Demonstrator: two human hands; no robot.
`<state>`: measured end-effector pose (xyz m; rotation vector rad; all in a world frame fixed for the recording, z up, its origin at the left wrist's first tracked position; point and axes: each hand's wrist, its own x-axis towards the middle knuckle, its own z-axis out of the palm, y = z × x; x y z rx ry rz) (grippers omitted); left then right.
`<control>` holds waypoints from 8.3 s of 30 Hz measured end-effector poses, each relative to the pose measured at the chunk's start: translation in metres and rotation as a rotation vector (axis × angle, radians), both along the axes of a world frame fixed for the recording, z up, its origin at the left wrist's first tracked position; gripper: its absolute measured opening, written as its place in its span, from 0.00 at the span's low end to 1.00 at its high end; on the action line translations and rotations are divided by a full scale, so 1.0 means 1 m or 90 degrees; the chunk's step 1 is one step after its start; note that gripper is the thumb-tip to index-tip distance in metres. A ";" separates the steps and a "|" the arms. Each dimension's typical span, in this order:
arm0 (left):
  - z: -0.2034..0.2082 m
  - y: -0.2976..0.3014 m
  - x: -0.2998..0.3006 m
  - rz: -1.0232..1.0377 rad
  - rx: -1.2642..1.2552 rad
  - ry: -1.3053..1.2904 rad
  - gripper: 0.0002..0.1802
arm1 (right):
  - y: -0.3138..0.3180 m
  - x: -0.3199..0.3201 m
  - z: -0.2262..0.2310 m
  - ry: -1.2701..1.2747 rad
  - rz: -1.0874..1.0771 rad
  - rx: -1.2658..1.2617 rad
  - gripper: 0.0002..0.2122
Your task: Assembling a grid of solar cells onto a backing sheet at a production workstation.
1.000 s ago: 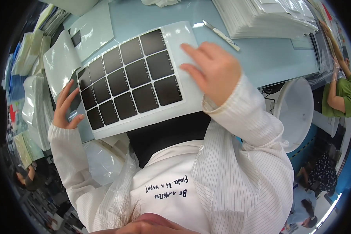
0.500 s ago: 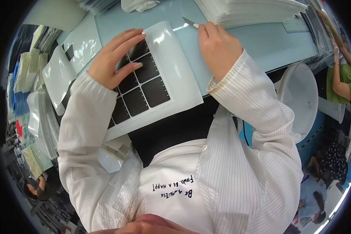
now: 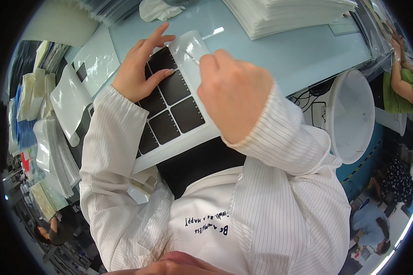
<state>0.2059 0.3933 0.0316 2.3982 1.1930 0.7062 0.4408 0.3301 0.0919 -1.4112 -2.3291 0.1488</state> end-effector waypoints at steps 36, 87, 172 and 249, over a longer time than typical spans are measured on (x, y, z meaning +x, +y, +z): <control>0.000 0.014 -0.007 -0.018 -0.068 -0.026 0.47 | 0.022 -0.047 -0.063 0.027 -0.010 0.003 0.08; -0.002 0.005 -0.003 0.017 0.011 0.026 0.37 | 0.016 -0.036 -0.070 0.148 0.024 -0.070 0.07; -0.014 0.009 -0.004 0.013 -0.073 -0.001 0.40 | -0.041 0.035 -0.051 0.283 0.080 -0.046 0.08; -0.060 -0.299 -0.053 0.699 -0.363 -0.746 0.14 | -0.098 0.014 -0.017 0.094 0.243 -0.731 0.12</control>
